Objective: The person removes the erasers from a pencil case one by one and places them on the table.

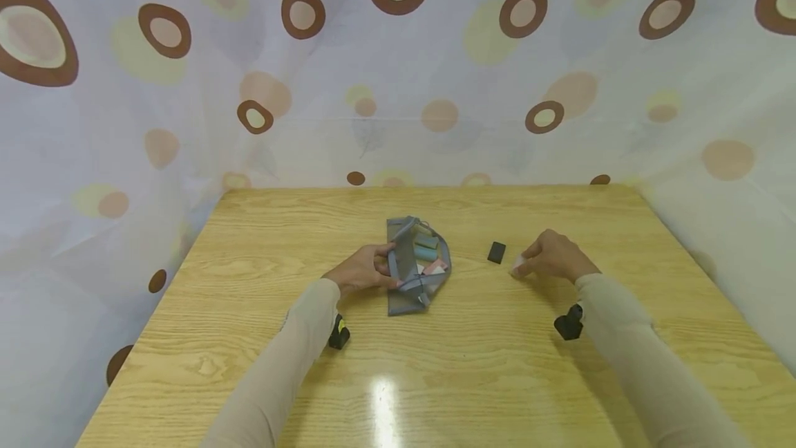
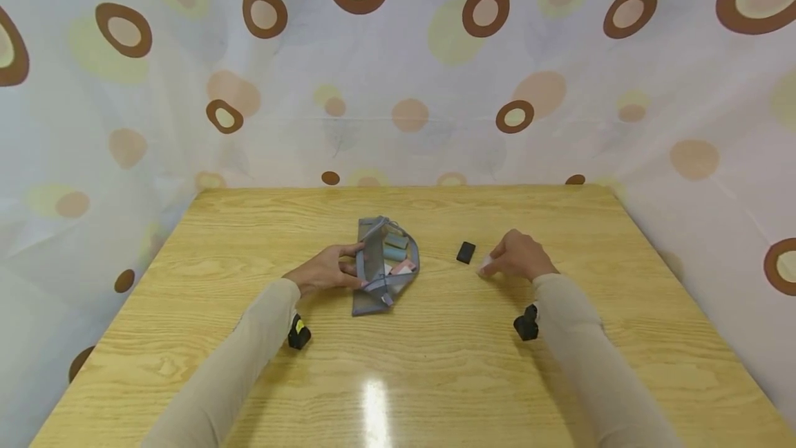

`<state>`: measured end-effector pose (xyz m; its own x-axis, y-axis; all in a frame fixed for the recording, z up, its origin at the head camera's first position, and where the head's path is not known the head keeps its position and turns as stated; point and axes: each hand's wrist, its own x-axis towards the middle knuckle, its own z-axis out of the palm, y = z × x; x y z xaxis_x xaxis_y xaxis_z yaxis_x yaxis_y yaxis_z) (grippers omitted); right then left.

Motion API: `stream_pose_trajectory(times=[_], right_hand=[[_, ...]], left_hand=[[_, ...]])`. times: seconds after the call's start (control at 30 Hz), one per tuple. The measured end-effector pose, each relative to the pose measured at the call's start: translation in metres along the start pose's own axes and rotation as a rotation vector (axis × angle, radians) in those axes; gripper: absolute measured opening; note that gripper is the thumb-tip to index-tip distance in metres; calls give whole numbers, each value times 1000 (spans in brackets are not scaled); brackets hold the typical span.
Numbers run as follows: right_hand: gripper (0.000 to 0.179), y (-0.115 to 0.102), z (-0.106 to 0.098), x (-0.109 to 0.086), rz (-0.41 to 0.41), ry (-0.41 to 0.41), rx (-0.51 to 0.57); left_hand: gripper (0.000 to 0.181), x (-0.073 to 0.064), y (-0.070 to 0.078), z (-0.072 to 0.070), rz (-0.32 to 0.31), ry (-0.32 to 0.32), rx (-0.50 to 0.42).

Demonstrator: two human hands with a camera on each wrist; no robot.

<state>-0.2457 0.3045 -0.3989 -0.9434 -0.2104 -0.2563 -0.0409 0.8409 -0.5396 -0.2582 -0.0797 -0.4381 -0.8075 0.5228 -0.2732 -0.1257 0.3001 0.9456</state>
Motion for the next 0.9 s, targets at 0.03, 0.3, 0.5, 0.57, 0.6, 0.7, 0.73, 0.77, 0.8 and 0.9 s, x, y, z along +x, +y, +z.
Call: stream_pose_trajectory(times=[0.03,0.3,0.5,0.57,0.6,0.7,0.73,0.77,0.8,0.9], right_hand=[[41,0,0,0,-2,-4,2],[44,-3,1,0,-2,-15,6],[42,-6,0,-1,4,-20,-14],[41,-7,0,-1,3,-19,-17],[42,-8,0,-1,4,-17,-18],[42,-8,1,0,6,-13,-18],[42,-8,1,0,8,-11,-14],[43,-7,1,0,10,-10,-11],[43,-6,1,0,12,-8,-6],[42,-2,2,-1,8,-3,5]], left_hand=[[93,0,-1,-1,-1,0,-4],[92,-2,0,-3,7,-2,12],[93,-3,1,-4,12,-3,22],[93,-3,2,-4,9,2,22],[93,-3,2,-4,12,3,26],[93,-3,2,-4,11,8,30],[93,-3,2,-4,12,9,30],[94,-3,1,-4,14,8,31],[93,-3,1,-4,20,5,35],[93,-1,0,-3,28,-6,37]])
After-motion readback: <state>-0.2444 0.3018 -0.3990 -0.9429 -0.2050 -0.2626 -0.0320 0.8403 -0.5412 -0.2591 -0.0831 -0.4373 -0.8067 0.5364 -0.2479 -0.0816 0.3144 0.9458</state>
